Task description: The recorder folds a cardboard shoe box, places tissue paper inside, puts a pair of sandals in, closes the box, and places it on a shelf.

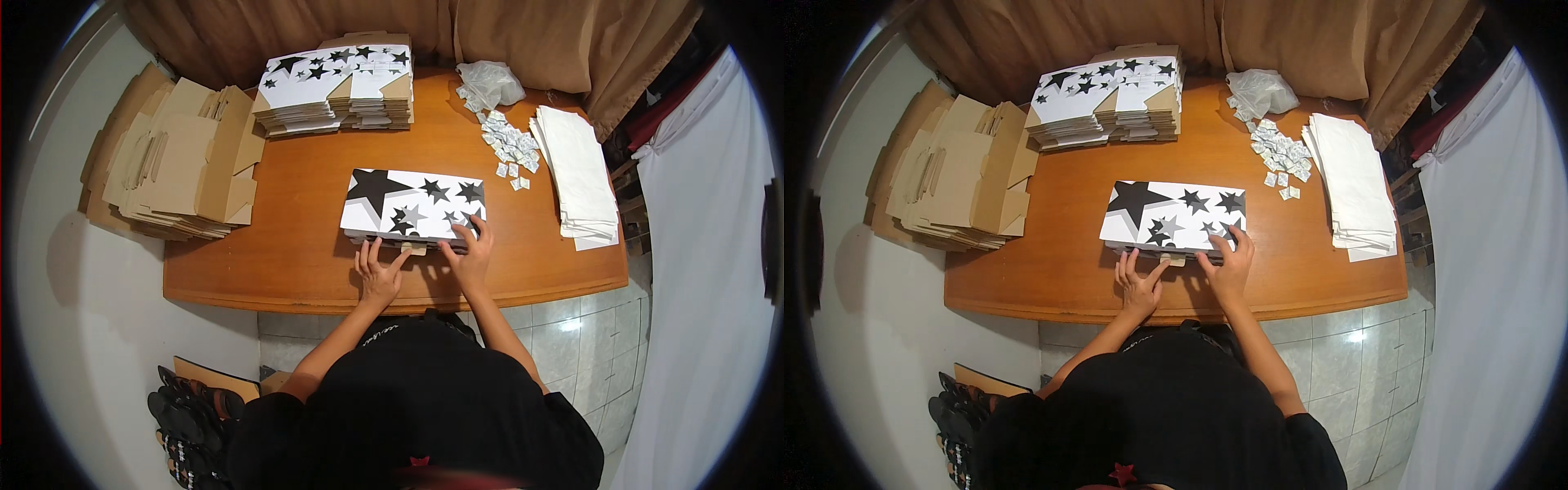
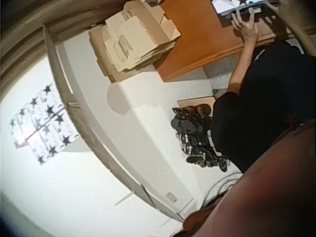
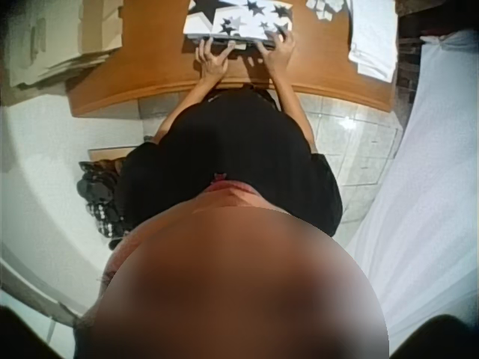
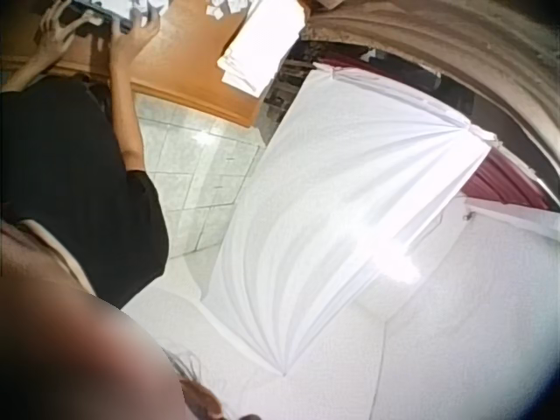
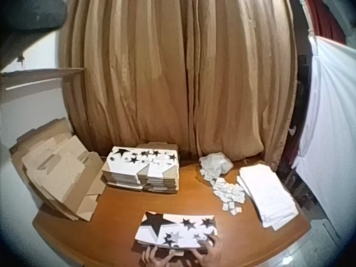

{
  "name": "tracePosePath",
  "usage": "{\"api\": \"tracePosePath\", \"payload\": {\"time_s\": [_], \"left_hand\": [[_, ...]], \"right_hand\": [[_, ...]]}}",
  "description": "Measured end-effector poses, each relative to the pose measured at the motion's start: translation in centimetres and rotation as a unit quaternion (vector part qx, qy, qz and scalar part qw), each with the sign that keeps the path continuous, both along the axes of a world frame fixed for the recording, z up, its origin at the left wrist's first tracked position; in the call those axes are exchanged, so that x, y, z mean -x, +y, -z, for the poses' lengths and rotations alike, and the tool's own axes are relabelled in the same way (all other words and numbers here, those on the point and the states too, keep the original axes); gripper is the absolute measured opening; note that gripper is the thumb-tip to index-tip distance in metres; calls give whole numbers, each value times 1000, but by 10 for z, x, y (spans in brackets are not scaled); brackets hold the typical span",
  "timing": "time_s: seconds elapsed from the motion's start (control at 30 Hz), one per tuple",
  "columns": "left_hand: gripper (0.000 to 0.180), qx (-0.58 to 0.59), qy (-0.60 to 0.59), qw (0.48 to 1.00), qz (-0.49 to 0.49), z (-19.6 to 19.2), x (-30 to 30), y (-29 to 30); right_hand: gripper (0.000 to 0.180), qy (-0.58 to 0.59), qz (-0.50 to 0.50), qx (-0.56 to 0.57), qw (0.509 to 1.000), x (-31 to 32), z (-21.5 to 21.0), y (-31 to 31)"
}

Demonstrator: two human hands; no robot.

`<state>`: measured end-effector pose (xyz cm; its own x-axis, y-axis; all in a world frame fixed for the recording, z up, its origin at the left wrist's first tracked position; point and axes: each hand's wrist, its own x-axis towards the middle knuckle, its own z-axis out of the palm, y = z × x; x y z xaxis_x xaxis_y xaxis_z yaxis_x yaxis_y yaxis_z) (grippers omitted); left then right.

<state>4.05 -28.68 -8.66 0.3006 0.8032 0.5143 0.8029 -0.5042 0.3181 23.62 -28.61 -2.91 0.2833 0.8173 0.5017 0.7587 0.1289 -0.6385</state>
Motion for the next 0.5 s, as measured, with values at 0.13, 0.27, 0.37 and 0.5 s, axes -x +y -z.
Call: {"api": "tracePosePath", "payload": {"time_s": [0.13, 0.27, 0.37, 0.5], "left_hand": [[51, 12, 14, 1000, 3, 1, 1, 3], [49, 37, 28, 999, 26, 2, 4, 7], [49, 41, 31, 998, 41, 3, 6, 10], [48, 47, 24, 997, 64, -3, 8, 16]], "right_hand": [[34, 4, 21, -7, 1000, 4, 9, -1], [32, 3, 24, -25, 999, 5, 14, -2], [28, -21, 26, -36, 999, 4, 16, -2], [28, -31, 29, -47, 998, 3, 22, -2]]}}
